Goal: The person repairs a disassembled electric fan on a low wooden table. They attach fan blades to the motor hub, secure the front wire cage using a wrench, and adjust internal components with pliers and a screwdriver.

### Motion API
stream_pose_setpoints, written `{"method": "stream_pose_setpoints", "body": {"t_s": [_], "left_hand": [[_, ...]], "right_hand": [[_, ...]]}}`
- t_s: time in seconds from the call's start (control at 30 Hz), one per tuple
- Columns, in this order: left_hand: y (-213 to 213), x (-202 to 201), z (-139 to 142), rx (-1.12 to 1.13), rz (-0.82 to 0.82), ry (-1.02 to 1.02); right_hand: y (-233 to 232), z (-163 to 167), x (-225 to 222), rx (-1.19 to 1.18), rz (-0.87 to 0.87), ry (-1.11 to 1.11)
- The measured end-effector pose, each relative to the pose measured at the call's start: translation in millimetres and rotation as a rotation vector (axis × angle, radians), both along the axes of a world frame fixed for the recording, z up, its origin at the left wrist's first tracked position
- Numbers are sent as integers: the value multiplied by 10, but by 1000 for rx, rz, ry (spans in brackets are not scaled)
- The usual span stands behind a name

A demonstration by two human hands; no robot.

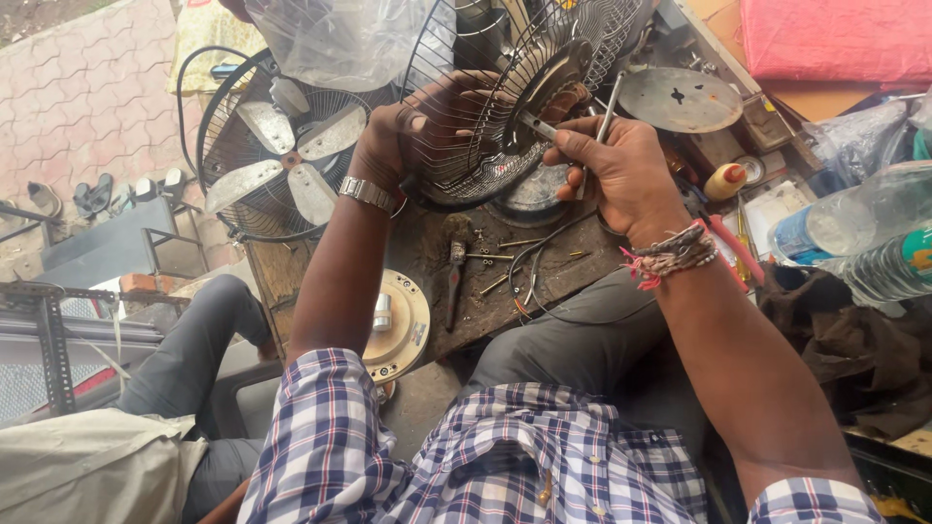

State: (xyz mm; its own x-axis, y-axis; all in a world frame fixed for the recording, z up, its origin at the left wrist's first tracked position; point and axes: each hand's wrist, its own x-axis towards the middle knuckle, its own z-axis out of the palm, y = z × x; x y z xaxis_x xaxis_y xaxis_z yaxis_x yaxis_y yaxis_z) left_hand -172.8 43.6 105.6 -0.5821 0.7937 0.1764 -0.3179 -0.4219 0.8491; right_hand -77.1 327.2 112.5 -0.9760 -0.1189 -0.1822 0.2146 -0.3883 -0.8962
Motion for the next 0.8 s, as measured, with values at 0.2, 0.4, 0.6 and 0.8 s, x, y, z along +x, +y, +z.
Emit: {"method": "stream_pose_setpoints", "body": {"t_s": [0.2, 0.4, 0.6, 0.8], "left_hand": [[17, -66, -69, 23, -30, 2], [-14, -37, -63, -26, 18, 9], [-12, -35, -51, -26, 16, 12], [15, -21, -41, 15, -31, -45]], "right_hand": [[10, -9, 26, 67, 33, 121], [-24, -88, 212, 1191, -240, 1006], [9, -31, 211, 364, -29, 361], [-24, 33, 104, 50, 37, 62]]}}
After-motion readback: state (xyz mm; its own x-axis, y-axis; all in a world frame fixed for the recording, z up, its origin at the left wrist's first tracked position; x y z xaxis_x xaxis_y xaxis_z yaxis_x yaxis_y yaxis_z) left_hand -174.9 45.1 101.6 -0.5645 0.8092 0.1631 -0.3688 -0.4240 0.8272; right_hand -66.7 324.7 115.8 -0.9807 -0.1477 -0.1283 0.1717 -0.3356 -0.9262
